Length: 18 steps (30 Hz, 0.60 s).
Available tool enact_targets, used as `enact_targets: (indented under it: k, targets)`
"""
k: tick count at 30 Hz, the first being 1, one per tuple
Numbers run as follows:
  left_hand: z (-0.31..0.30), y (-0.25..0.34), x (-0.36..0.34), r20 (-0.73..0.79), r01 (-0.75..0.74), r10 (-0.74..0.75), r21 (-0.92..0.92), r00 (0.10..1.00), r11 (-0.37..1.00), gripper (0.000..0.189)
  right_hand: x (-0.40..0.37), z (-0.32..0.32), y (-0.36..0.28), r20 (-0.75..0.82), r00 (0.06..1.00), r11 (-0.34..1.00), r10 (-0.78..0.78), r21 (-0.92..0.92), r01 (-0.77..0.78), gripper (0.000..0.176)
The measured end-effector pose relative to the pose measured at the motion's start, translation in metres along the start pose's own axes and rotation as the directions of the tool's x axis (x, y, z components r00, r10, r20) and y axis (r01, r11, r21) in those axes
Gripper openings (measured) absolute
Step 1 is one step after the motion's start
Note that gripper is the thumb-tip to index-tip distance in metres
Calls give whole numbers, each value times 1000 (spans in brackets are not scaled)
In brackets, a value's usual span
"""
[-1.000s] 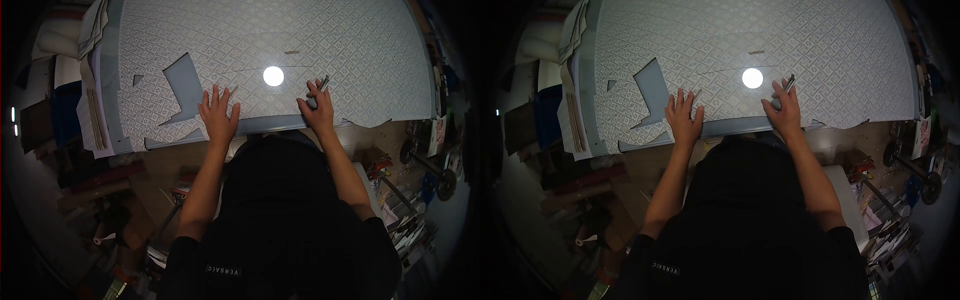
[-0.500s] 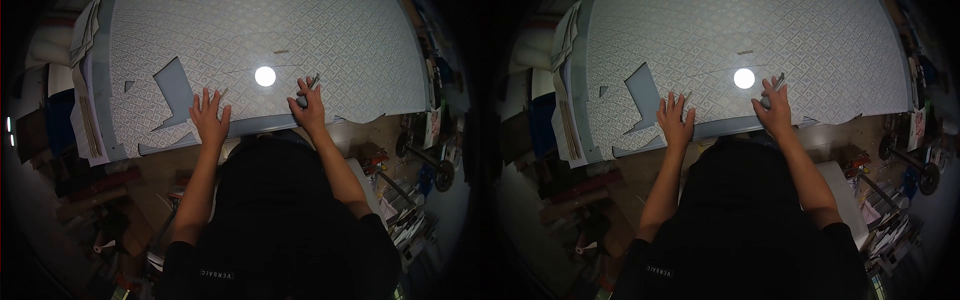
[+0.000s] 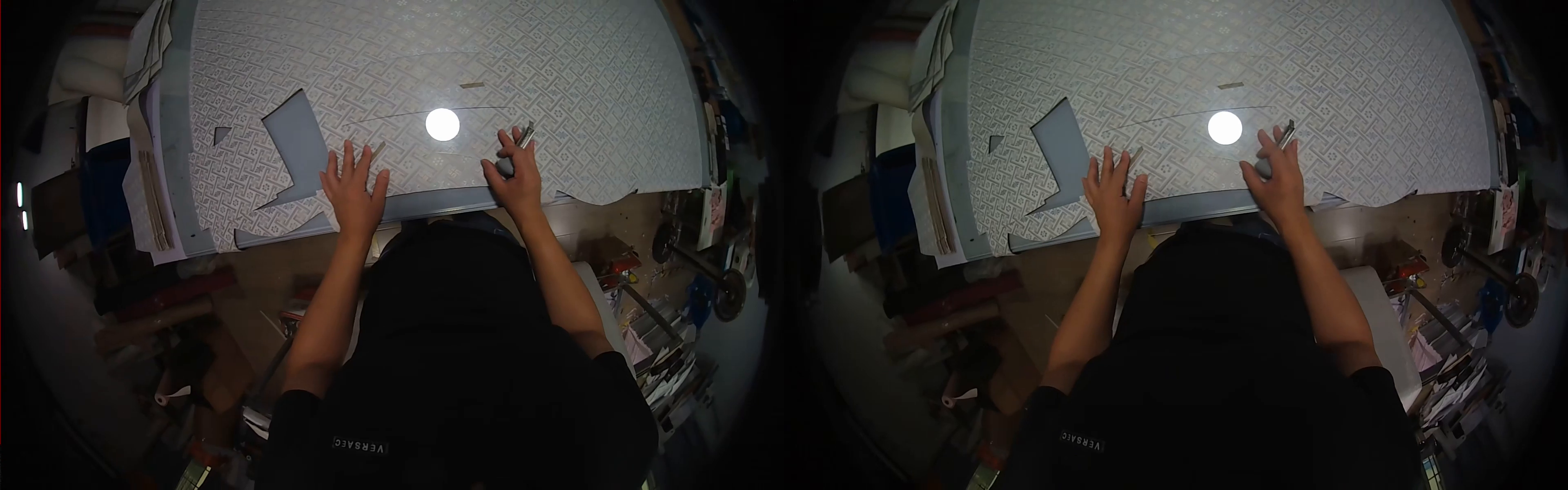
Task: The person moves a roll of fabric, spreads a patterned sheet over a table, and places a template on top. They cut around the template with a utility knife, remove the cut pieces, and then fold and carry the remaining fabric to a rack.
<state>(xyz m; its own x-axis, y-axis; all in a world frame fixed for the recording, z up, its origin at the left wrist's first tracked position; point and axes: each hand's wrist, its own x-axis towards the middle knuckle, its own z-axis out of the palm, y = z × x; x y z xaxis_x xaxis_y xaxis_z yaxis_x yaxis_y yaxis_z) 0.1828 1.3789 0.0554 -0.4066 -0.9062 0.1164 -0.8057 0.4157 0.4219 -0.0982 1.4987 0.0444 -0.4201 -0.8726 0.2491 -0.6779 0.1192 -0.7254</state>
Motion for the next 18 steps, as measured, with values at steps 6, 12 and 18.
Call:
enact_targets:
  k: [6, 12, 18]
  targets:
    - [3, -2, -1, -14, 1, -1, -10, 1000, 1000, 53, 0, 2, 5, -60, 995, 996, -76, -43, 74, 50]
    - [2, 0, -1, -22, 8, -8, -21, 1000, 1000, 54, 1, 0, 3, -22, 1000, 1000, -9, 11, 10, 31]
    - [3, -1, -1, -27, 0, -1, -35, 1000, 999, 54, 0, 0, 5, -19, 999, 999, -38, -39, 37, 31]
